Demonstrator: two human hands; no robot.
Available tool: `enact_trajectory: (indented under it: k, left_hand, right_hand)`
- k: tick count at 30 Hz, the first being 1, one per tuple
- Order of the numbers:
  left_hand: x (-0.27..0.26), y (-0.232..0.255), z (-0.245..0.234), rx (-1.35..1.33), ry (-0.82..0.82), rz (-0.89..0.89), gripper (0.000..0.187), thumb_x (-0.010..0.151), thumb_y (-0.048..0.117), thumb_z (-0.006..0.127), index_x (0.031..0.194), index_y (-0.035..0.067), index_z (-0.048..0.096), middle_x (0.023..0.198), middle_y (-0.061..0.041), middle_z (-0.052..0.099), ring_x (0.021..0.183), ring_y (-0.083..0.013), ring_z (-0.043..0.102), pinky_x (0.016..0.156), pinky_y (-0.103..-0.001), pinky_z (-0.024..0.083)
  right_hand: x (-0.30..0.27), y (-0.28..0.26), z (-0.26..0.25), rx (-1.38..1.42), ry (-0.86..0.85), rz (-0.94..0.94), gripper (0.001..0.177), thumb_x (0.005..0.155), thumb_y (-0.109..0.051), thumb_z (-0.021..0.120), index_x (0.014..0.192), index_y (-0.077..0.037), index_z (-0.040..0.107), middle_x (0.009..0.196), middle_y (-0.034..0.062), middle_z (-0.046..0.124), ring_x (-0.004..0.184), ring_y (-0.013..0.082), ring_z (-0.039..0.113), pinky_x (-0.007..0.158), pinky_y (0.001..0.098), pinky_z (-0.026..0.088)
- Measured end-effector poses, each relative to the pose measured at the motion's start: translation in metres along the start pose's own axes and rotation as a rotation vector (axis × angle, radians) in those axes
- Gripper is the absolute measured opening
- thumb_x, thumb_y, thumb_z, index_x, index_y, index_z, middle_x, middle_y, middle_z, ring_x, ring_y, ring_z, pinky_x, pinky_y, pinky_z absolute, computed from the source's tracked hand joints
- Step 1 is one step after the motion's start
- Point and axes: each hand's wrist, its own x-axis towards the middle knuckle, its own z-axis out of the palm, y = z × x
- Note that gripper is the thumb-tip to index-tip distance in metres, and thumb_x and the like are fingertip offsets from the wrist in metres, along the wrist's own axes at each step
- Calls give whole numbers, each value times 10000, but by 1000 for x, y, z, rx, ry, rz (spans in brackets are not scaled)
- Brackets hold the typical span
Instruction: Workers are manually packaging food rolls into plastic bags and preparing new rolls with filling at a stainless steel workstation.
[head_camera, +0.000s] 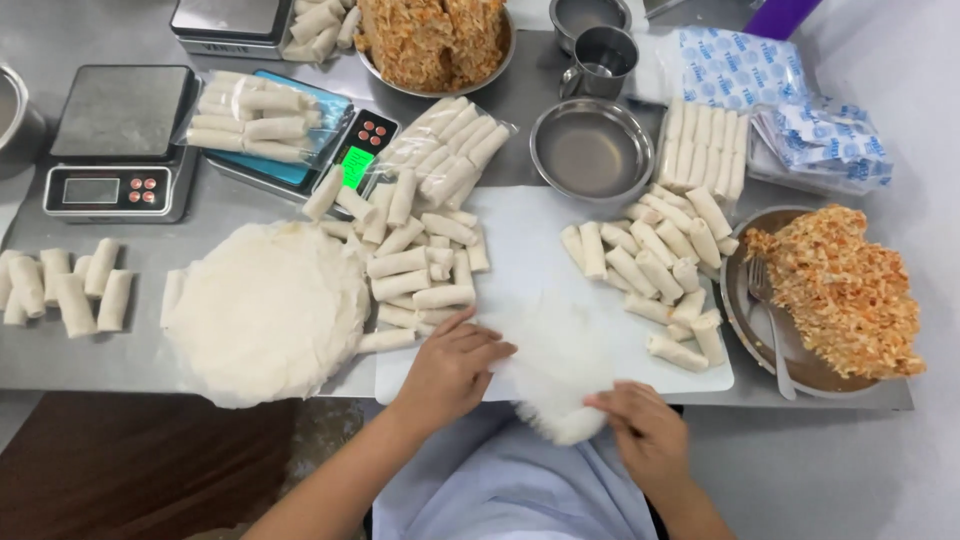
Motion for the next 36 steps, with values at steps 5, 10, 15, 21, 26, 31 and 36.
enact_trajectory:
  k: [5,10,15,21,26,31,36]
  left_hand:
    - [46,7,-5,-129,131,-353,223,947,303,718,1137,188,704,961,-10,749,885,-212,709,820,-364,523]
    - [66,-28,29,133,83,-286,381,921,250,761,1257,118,639,852,-79,694,825,-305,663,658,-448,522]
    - [29,24,23,-160,-219,-70,561,972,376,568,1421,46,503,1434,-205,552,1315,-381,520,1082,-519,379]
    - [-33,14,80,505,-351,287,552,1054,173,422,1601,140,353,1662,-137,365,1525,-339,365,1229,-515,302]
    - [-42,13,85,323,-301,304,480,1070,110,379,1534,5,443,1601,-197,437,1496,-389,390,1232,-497,315]
    - [-39,17,78,306,-263,291,463,1081,111,382,1526,15,464,1585,-184,464,1485,-369,415,1230,-482,322]
    - [-35,19,76,311,-217,302,439,1091,78,372,1513,24,480,1566,-168,492,1465,-354,453,1217,-474,358]
  right_hand:
    - [30,6,-21,123,298,739,221,900,-148,750,1082,-24,728,1011,81,760,948,136,697,933,254,533]
    - [44,30,-27,189,66,862,315,939,-200,694,1226,-71,688,944,73,786,706,203,731,749,302,622]
    - [-8,99,-113,-1015,279,370,103,1098,-162,751,1050,-70,745,1011,142,640,986,359,580,896,465,451]
    - [-11,144,-149,-945,156,572,328,966,-54,719,1286,6,687,973,149,710,1021,389,652,847,524,504]
    - [13,153,-147,-1036,50,702,305,1011,-390,709,1077,-101,782,1086,141,673,1088,368,640,868,501,523]
    - [38,119,-145,-1078,58,791,169,1083,-210,564,970,-121,653,857,118,697,801,376,673,577,501,471]
    - [101,104,-124,-728,276,933,592,1215,-417,296,889,-23,594,891,189,627,822,394,564,717,546,381]
